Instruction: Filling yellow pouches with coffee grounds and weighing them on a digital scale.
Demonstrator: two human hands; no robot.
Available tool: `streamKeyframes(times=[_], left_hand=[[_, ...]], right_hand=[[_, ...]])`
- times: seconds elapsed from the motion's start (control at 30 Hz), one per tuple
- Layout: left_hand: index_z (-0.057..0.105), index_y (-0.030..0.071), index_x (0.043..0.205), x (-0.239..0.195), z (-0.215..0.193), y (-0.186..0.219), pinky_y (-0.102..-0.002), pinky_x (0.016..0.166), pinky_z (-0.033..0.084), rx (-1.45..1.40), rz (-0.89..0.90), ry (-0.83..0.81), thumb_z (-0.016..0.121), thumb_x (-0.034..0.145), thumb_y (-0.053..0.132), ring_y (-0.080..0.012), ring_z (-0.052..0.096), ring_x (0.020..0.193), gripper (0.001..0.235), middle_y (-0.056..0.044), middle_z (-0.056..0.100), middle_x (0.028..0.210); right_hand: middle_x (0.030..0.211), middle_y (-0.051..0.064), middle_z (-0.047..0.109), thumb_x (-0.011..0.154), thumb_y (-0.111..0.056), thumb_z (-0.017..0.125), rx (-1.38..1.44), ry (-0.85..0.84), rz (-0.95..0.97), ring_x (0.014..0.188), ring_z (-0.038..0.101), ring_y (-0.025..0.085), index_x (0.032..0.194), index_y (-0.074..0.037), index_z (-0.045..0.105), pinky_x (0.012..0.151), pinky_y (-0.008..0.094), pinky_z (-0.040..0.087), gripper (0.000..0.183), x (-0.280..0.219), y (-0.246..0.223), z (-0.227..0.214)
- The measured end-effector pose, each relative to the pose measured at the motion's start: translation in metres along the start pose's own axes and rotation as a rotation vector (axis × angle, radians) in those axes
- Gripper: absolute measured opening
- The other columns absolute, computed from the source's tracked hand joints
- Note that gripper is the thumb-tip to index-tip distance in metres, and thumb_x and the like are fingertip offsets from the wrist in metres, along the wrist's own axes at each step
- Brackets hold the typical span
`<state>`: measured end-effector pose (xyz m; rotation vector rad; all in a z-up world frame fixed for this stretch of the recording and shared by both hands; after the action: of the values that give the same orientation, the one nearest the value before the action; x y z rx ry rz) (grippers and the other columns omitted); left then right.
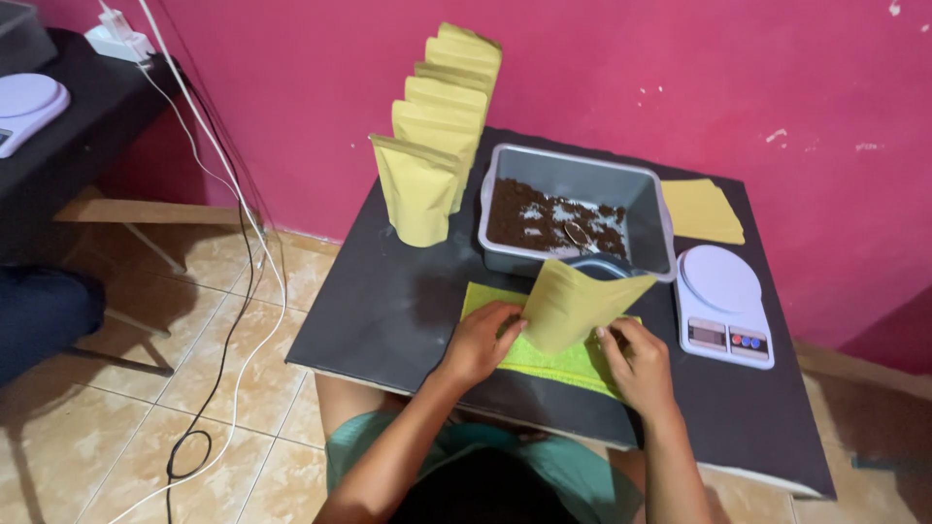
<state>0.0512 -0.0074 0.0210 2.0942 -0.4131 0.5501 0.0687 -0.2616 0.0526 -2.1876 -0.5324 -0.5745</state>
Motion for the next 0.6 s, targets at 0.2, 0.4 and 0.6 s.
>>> streamKeyframes(times=[0.2,0.4,0.6], left_hand=[[0.076,0.014,0.108,0.012,-0.004,0.001,-0.033,0.084,0.06,-0.067,0.059,0.116,0.072,0.098,0.022,-0.0242,0.075,0.098,0.014,-0.002,0.074,0.098],[0.075,0.005,0.103,0.062,-0.056,0.078,-0.042,0.078,0.061,-0.193,0.227,0.133,0.075,0.094,0.01,-0.0347,0.074,0.091,0.01,-0.012,0.074,0.094],[0.075,0.009,0.101,0.066,-0.061,0.09,-0.033,0.075,0.06,-0.22,0.248,0.162,0.076,0.093,0.011,-0.0252,0.074,0.088,0.008,-0.004,0.074,0.092]], right_hand=[[0.075,0.01,0.073,0.094,-0.007,0.072,0.045,-0.02,-0.055,0.073,0.073,0.033,0.087,-0.008,0.074,0.067,0.04,0.057,0.007,0.014,-0.024,-0.011],[0.085,0.015,0.073,0.092,0.0,0.075,0.065,0.081,-0.103,0.084,0.073,0.036,0.097,-0.003,0.075,0.078,0.046,0.056,0.005,0.048,-0.07,-0.065],[0.083,0.008,0.071,0.097,-0.003,0.072,0.068,0.091,-0.196,0.078,0.072,0.03,0.095,-0.006,0.075,0.077,0.039,0.056,0.005,0.061,-0.084,-0.074]])
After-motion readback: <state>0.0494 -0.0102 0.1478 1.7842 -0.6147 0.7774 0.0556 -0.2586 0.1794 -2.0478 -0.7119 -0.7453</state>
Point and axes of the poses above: each hand's wrist, its own x-axis towards the middle knuckle, its own z-axis out of the palm, y = z × x, the point moved 6 cm from there along x, towards the middle knuckle
